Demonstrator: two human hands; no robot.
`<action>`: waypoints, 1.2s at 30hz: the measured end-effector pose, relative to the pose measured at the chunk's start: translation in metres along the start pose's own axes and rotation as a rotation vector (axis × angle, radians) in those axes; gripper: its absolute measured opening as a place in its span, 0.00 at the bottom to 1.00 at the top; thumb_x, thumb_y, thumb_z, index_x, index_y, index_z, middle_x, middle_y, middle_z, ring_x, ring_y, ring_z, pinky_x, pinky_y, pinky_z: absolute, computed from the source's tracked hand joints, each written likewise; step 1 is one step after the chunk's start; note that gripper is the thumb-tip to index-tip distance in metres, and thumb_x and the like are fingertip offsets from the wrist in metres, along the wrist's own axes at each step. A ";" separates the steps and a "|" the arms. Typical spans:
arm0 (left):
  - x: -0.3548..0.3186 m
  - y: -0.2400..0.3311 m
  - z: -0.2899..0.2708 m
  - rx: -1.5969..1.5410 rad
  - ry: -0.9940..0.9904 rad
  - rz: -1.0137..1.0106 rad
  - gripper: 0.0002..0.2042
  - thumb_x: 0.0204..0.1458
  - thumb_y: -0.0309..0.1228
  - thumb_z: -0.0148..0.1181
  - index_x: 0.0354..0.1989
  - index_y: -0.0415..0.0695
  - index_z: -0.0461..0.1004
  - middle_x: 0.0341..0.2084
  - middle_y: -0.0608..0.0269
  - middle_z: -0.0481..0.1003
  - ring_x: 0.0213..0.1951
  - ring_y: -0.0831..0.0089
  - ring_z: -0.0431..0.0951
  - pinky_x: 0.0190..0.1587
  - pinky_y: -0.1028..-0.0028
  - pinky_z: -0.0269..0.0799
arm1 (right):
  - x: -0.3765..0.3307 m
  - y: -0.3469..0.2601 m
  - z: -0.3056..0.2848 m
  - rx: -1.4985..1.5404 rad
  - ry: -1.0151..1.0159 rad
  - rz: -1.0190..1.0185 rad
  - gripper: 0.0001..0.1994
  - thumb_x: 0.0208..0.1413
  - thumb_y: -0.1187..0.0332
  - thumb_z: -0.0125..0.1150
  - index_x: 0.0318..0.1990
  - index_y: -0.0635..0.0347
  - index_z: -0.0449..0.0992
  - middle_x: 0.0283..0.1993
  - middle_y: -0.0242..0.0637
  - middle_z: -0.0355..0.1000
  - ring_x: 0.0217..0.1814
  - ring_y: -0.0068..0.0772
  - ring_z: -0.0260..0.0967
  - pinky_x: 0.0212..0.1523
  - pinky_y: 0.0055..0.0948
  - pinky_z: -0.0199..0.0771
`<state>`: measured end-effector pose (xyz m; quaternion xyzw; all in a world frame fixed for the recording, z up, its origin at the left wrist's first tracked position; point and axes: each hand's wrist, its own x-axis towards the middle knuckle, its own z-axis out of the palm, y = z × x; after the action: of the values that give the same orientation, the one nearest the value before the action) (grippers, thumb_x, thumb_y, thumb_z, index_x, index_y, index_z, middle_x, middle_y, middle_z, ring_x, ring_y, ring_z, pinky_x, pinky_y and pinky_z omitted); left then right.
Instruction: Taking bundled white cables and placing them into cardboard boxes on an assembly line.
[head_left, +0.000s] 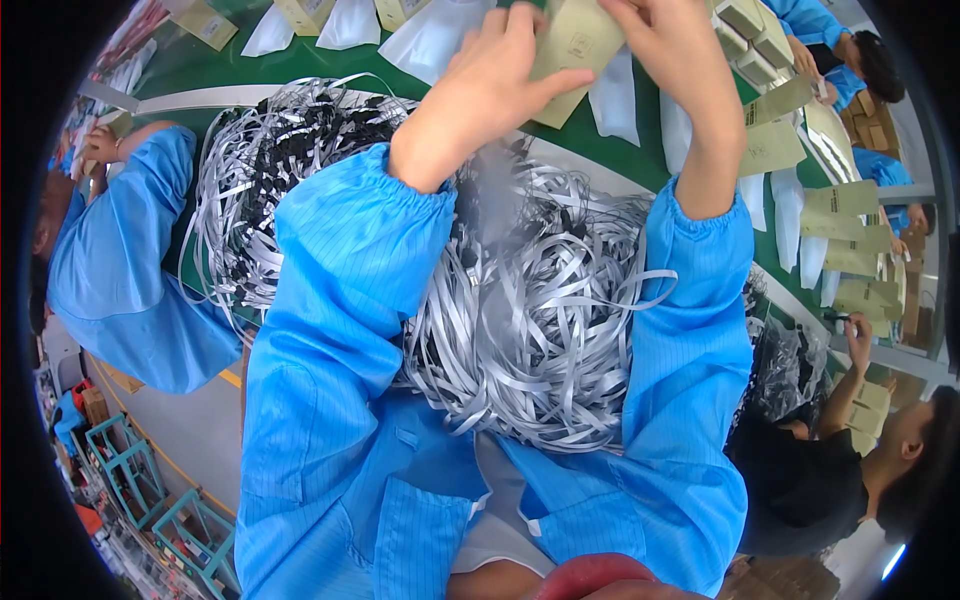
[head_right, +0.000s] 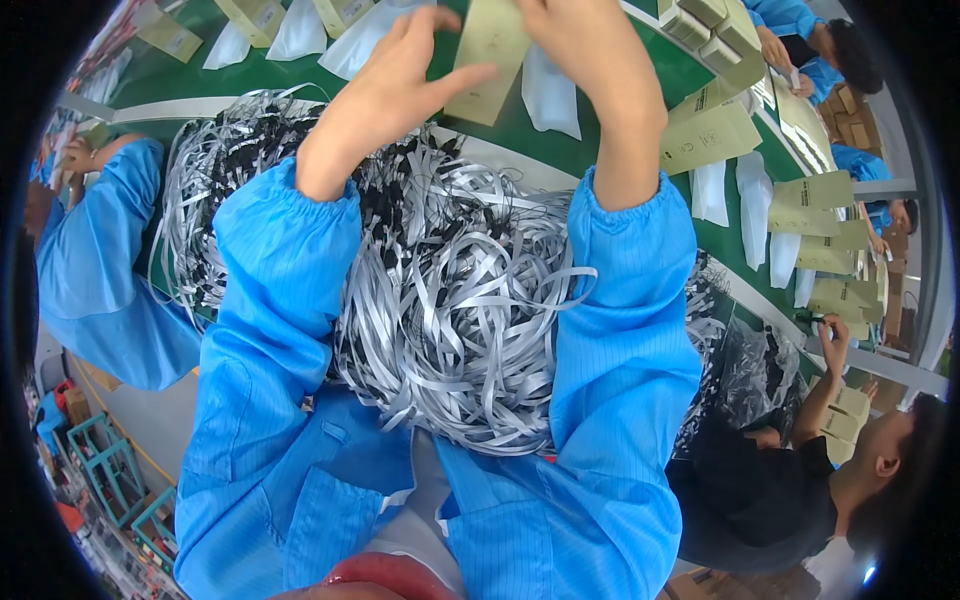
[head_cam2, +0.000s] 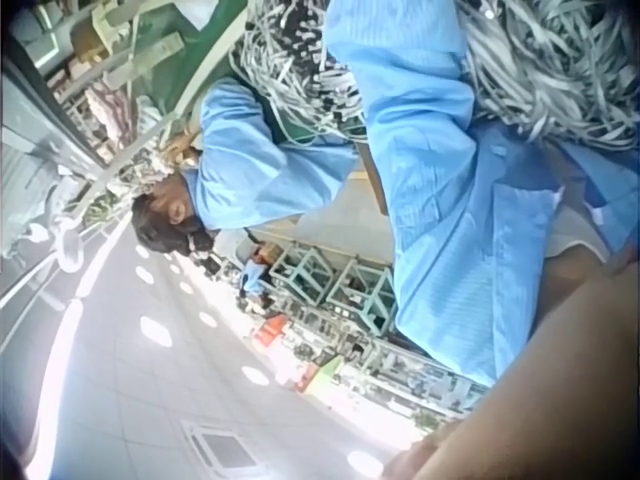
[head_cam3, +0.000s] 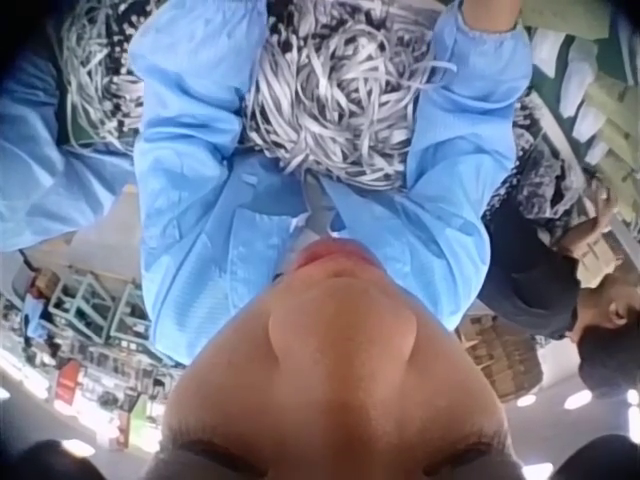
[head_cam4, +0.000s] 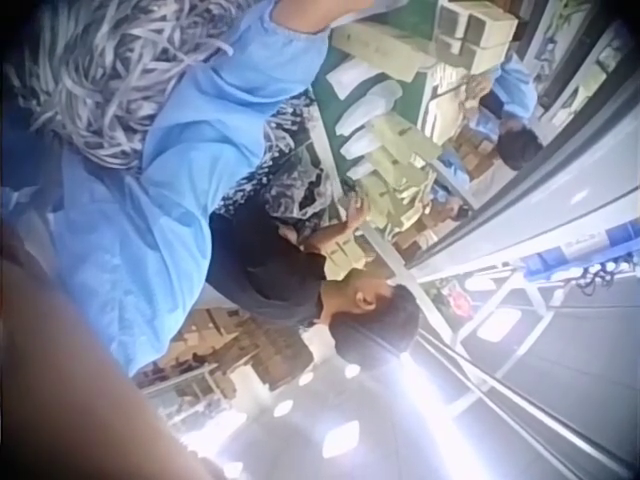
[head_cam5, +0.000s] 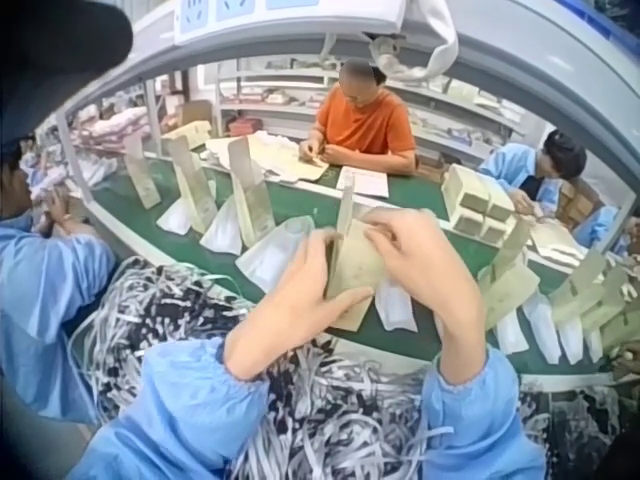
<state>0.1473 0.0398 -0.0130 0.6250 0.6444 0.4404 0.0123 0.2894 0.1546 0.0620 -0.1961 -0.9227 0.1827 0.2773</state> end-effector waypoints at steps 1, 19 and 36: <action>-0.005 -0.004 0.000 0.130 -0.144 -0.071 0.23 0.53 0.42 0.69 0.49 0.37 0.73 0.40 0.45 0.76 0.48 0.47 0.76 0.50 0.56 0.73 | 0.000 0.005 -0.001 -0.013 0.041 0.011 0.11 0.59 0.71 0.57 0.43 0.71 0.78 0.37 0.58 0.77 0.41 0.57 0.77 0.42 0.40 0.74; -0.009 0.001 0.032 -0.291 -0.745 0.240 0.11 0.48 0.31 0.70 0.38 0.41 0.80 0.36 0.59 0.80 0.42 0.61 0.80 0.44 0.65 0.74 | -0.003 0.035 -0.013 -0.161 0.116 0.093 0.11 0.58 0.70 0.59 0.43 0.71 0.78 0.38 0.58 0.77 0.43 0.56 0.77 0.44 0.40 0.74; 0.013 -0.027 -0.061 -1.319 -0.260 -0.397 0.09 0.67 0.32 0.53 0.47 0.40 0.67 0.40 0.48 0.81 0.44 0.66 0.84 0.45 0.79 0.81 | -0.012 -0.053 0.003 0.603 -0.312 0.222 0.15 0.68 0.61 0.57 0.45 0.69 0.76 0.39 0.33 0.78 0.35 0.21 0.74 0.36 0.23 0.73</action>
<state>0.0881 0.0212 0.0159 0.4053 0.3380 0.6506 0.5460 0.2830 0.1026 0.0780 -0.1746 -0.8316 0.5034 0.1571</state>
